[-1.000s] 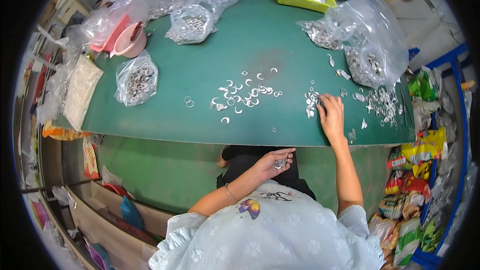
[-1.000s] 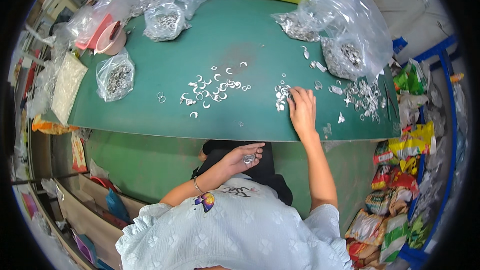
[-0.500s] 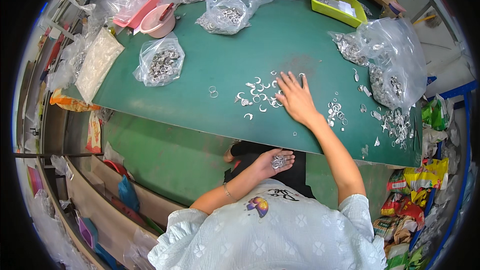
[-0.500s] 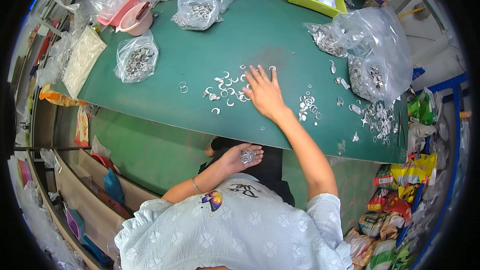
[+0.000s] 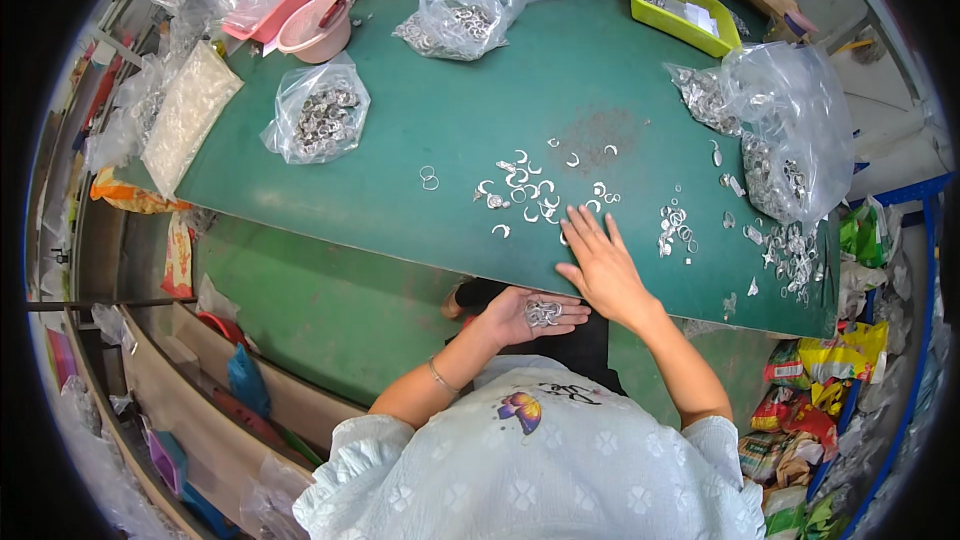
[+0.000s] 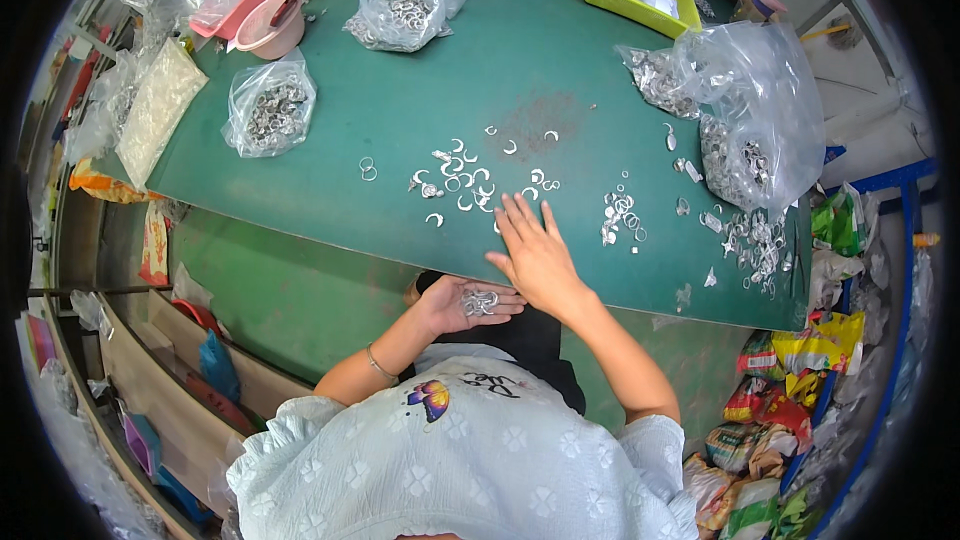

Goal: The person sorts small metal rings and parts by hand on a workstation table, collecting them into bags and moving among various storage containers and shelves.

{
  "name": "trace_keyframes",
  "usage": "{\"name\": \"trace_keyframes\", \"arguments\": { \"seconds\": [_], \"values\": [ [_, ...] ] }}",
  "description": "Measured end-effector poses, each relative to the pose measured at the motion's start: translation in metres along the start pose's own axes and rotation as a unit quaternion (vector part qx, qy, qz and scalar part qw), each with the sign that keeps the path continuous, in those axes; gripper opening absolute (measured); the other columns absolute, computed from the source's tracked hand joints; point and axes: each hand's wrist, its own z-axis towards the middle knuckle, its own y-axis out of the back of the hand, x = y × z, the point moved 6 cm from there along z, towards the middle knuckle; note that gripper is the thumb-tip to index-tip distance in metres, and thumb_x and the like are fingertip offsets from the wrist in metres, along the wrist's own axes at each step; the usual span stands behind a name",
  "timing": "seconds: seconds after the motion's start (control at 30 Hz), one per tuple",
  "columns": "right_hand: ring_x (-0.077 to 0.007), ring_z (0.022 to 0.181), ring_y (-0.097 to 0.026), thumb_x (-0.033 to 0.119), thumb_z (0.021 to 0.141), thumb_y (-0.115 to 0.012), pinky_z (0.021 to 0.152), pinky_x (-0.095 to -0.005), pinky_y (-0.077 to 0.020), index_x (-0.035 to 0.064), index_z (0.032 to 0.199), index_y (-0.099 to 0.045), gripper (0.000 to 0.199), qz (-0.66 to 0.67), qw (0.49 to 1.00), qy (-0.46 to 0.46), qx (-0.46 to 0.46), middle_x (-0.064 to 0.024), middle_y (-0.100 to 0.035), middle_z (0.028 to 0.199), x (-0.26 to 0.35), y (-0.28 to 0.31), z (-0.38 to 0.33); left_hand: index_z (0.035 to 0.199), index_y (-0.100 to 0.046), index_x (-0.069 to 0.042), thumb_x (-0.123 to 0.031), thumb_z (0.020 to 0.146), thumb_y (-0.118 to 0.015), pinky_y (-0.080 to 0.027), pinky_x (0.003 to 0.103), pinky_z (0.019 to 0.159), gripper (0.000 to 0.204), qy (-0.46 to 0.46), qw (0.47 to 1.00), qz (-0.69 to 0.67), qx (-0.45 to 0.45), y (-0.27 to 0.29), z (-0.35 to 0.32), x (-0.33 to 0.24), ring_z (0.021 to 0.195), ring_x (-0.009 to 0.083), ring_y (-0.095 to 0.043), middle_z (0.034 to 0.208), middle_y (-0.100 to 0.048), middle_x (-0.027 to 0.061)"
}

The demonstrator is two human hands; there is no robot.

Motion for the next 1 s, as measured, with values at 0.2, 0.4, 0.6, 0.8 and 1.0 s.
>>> {"name": "trace_keyframes", "arguments": {
  "seconds": [0.2, 0.4, 0.6, 0.8, 1.0],
  "values": [
    [-0.0308, 0.13, -0.025, 0.028, 0.084, -0.054, 0.106, -0.0496, -0.0163, -0.0033, 0.128, -0.036, 0.057, -0.024, 1.0, -0.019, -0.001, -0.0178, -0.03, 0.137, 0.006, -0.001, -0.012, 0.121, -0.042, 0.01, -0.036, 0.091, -0.031, -0.032, 0.049, 0.099, 0.056, 0.0, 0.998, -0.009, 0.062, -0.001, 0.001, -0.002, 0.117, 0.0391, -0.042, 0.123, -0.045, 0.0263],
    [-0.0293, 0.13, -0.024, 0.028, 0.08, -0.057, 0.104, -0.0535, -0.0149, -0.0025, 0.128, -0.036, 0.06, -0.001, 1.0, -0.002, 0.003, -0.0157, -0.03, 0.138, 0.029, 0.004, -0.025, 0.118, -0.051, -0.004, -0.034, 0.09, -0.036, -0.037, 0.052, 0.094, 0.044, -0.056, 0.997, -0.034, 0.028, 0.009, 0.003, -0.004, 0.106, 0.0307, -0.053, 0.114, -0.056, 0.0148],
    [-0.0294, 0.131, -0.022, 0.02, 0.078, -0.058, 0.106, -0.0492, -0.0148, -0.0001, 0.13, -0.033, 0.061, 0.05, 0.997, 0.028, 0.061, -0.0137, -0.028, 0.139, 0.04, -0.013, -0.037, 0.117, -0.052, -0.005, -0.036, 0.09, -0.036, -0.039, 0.052, 0.092, 0.044, -0.051, 0.994, -0.062, 0.071, 0.027, 0.007, -0.004, 0.102, 0.0278, -0.055, 0.109, -0.059, 0.0127],
    [-0.0303, 0.129, -0.027, 0.014, 0.081, -0.055, 0.105, -0.0499, -0.018, 0.0004, 0.129, -0.036, 0.054, 0.089, 0.993, -0.014, -0.08, -0.015, -0.034, 0.136, 0.017, 0.004, -0.034, 0.119, -0.049, -0.001, -0.042, 0.091, -0.032, -0.033, 0.051, 0.098, 0.053, -0.048, 0.997, -0.034, 0.058, 0.009, 0.005, -0.004, 0.112, 0.0369, -0.048, 0.12, -0.051, 0.0194],
    [-0.029, 0.128, -0.03, 0.016, 0.081, -0.056, 0.105, -0.051, -0.0178, -0.0013, 0.125, -0.04, 0.05, 0.041, 0.999, 0.004, -0.021, -0.0148, -0.037, 0.134, 0.027, -0.007, -0.036, 0.118, -0.05, -0.003, -0.041, 0.091, -0.031, -0.037, 0.05, 0.096, 0.05, -0.04, 0.991, -0.084, 0.098, 0.006, 0.003, -0.004, 0.108, 0.0321, -0.052, 0.118, -0.053, 0.0175]
  ]
}}
